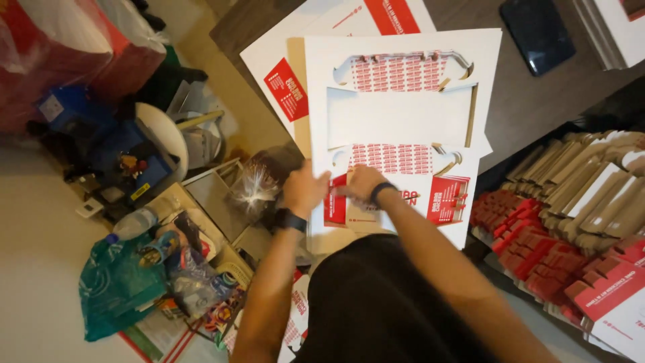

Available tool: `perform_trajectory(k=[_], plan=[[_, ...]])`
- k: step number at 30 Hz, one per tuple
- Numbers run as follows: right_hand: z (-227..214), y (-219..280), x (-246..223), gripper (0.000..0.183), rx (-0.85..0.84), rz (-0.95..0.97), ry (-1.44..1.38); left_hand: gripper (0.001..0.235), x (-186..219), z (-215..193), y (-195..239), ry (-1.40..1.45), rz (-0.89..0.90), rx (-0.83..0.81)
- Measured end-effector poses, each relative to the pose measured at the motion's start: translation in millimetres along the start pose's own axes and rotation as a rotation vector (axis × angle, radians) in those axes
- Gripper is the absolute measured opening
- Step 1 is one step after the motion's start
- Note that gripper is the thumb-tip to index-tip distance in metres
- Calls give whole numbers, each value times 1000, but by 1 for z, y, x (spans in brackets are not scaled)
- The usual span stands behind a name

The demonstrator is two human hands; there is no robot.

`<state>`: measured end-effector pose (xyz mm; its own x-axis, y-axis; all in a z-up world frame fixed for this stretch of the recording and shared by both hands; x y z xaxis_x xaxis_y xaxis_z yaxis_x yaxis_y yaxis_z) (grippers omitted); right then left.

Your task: Manually separating pre-cut cardboard box shapes from the surrounding waste material on a flat sheet.

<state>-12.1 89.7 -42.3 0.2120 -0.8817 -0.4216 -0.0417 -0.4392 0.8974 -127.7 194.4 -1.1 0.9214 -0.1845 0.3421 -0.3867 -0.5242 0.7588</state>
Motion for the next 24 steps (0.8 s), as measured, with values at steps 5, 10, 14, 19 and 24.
perform_trajectory(k=[5,10,14,19,24], plan=[[8,-46,24,45,171,158,205,54,34,9,-5,-73,78,77],[-29,84,-69,39,76,151,293,63,-21,21,-23,338,-75,71],[-13,20,-19,37,146,157,195,50,30,10,13,104,-93,110],[-3,-10,7,33,236,90,240,45,69,0,53,-26,20,188],[56,-185,126,38,306,176,96,33,114,-12,126,-91,246,383]])
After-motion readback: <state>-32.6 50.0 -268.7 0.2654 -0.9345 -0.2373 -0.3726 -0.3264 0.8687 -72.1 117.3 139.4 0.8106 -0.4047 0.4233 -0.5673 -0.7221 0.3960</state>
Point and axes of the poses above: each hand's wrist, its own y-axis away from the middle knuckle, its own z-axis out of the palm, x = y × z, the point moved 8 cm from there along -y, towards the middle knuckle, and after that the axes turned 7 degrees about z, right-handed, at the moved point
